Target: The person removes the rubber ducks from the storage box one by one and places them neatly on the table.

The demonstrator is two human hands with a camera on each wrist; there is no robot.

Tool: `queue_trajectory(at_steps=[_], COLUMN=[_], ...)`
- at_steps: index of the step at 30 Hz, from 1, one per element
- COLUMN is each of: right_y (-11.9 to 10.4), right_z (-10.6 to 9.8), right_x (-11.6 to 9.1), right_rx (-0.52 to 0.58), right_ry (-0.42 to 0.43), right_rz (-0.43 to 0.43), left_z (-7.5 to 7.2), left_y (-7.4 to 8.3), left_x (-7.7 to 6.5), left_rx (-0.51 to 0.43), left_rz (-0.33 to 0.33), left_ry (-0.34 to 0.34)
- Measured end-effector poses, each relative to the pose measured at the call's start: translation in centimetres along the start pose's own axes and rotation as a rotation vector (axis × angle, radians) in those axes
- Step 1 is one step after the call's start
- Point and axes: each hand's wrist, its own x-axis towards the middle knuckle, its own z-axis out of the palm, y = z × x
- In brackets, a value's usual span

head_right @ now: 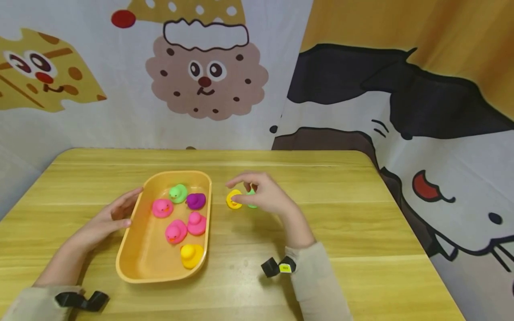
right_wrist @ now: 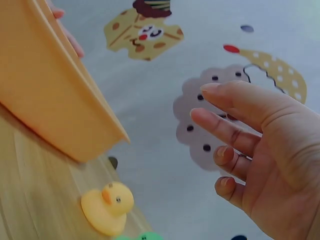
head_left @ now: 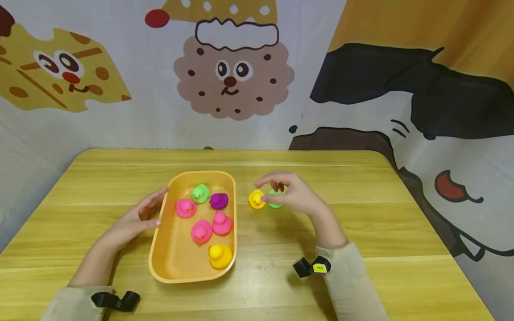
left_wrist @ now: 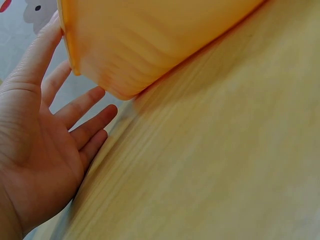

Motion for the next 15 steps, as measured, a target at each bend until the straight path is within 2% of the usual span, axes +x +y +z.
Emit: queue_trajectory(at_steps=[10, 15], right_y=[-2.0, -2.7], right_z=[2.1, 3.2], right_x=[0.5, 0.6], right_rx=[0.074, 0.065], right_ry=[-0.058, -0.081], right_rz=[-0.056, -0.078], left_z=[0.0, -0.1], left_y=[-0.1, -0.1], left_x=[0.0, 0.0], left_rx=[-0.001, -0.001], left_rz=[-0.004, -0.002], left_ry=[0.003, 0.002])
